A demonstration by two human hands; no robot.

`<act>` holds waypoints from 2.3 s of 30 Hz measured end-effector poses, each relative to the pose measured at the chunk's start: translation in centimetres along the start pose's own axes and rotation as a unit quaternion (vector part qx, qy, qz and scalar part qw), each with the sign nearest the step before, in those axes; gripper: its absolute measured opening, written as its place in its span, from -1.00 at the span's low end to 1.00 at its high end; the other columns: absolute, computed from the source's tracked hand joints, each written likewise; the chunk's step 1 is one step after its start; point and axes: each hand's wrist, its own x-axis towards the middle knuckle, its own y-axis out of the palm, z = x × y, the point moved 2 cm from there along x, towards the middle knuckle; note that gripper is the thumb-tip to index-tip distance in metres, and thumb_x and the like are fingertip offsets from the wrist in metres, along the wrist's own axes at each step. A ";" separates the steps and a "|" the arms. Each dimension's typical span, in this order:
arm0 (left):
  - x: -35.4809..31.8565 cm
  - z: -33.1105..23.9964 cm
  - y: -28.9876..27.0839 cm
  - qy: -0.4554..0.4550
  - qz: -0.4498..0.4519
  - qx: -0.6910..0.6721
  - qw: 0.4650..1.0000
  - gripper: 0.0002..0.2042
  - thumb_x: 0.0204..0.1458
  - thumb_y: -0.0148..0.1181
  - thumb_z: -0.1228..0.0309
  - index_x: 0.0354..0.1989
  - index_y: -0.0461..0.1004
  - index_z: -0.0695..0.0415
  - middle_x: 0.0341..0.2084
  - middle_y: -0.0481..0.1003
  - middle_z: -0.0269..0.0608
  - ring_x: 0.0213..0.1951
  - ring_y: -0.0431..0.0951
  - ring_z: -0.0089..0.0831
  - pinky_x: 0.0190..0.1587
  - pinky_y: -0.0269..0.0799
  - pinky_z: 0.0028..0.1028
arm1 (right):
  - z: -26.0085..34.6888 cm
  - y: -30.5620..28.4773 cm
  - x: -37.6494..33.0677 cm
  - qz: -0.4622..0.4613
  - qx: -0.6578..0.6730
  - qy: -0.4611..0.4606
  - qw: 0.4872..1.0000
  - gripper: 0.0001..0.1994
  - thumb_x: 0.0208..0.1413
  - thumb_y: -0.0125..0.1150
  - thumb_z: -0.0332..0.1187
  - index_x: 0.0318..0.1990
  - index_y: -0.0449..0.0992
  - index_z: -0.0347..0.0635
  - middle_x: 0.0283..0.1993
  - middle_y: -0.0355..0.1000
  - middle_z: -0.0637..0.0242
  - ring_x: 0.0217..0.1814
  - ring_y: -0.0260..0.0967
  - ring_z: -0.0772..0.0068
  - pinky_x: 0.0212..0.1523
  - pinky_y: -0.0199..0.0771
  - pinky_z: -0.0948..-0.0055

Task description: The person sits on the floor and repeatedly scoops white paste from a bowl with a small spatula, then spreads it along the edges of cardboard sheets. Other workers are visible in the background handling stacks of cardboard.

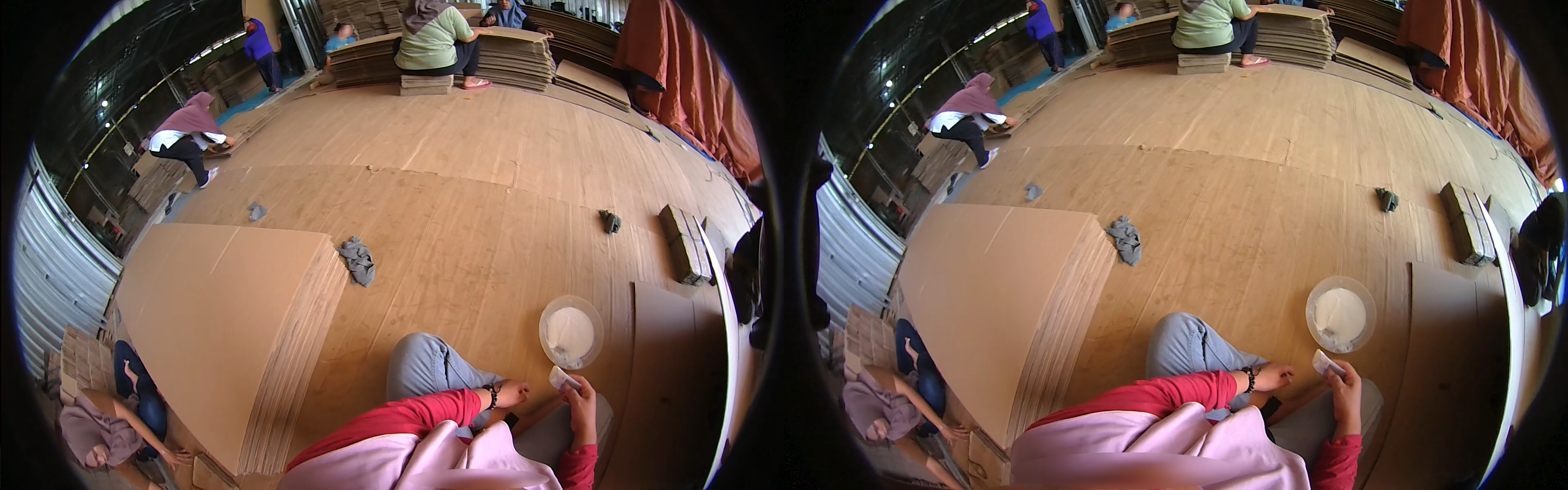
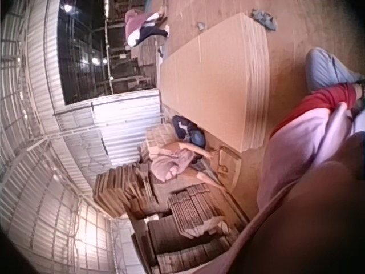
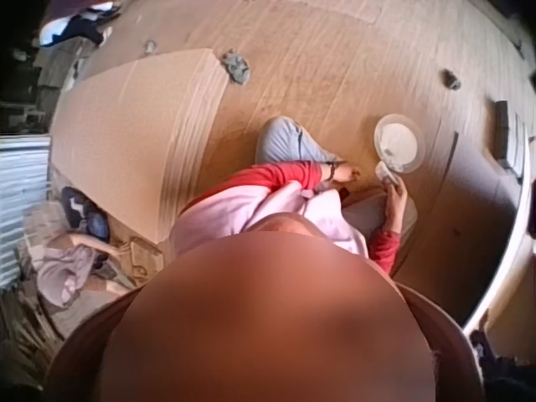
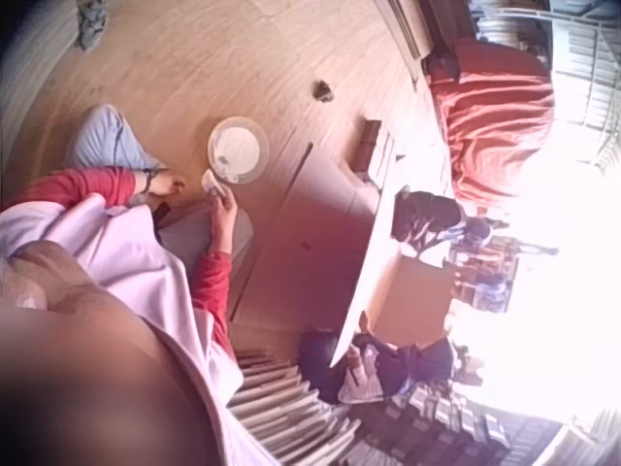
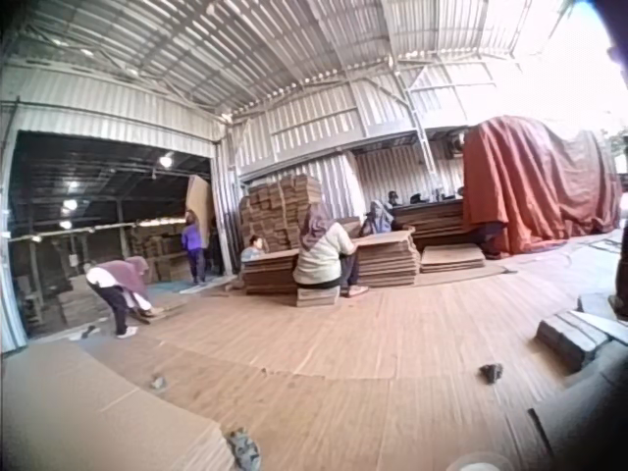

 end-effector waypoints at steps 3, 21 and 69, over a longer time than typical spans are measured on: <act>0.1 0.2 0.1 0.010 -0.001 0.009 1.000 -0.67 0.01 0.02 0.25 -0.11 0.41 0.18 -0.28 0.50 0.00 -0.20 0.51 -0.16 -0.14 0.40 -0.31 | 0.5 0.1 -0.1 -0.009 -0.052 0.000 0.999 -0.82 0.02 0.05 -0.47 -0.19 0.45 -0.26 -0.35 0.42 0.40 -0.36 0.33 0.64 -0.33 0.33 0.63; -0.7 -1.5 -2.1 0.011 0.041 0.022 0.999 -0.64 0.02 0.04 0.23 -0.08 0.41 0.20 -0.24 0.51 0.04 -0.16 0.52 -0.19 -0.11 0.39 -0.38 | -2.3 -0.5 1.0 0.012 -0.008 -0.016 1.000 -0.74 0.00 0.11 -0.49 -0.11 0.47 -0.22 -0.26 0.44 0.39 -0.21 0.33 0.58 -0.16 0.32 0.57; -0.8 -1.1 -1.9 0.000 0.048 0.016 0.999 -0.66 0.05 0.00 0.23 -0.08 0.41 0.18 -0.31 0.51 -0.03 -0.23 0.52 -0.28 -0.18 0.39 -0.41 | -2.6 -0.8 1.2 0.012 -0.064 -0.006 0.998 -0.71 0.01 -0.01 -0.59 -0.06 0.41 -0.29 -0.21 0.47 0.34 -0.19 0.37 0.57 -0.13 0.35 0.58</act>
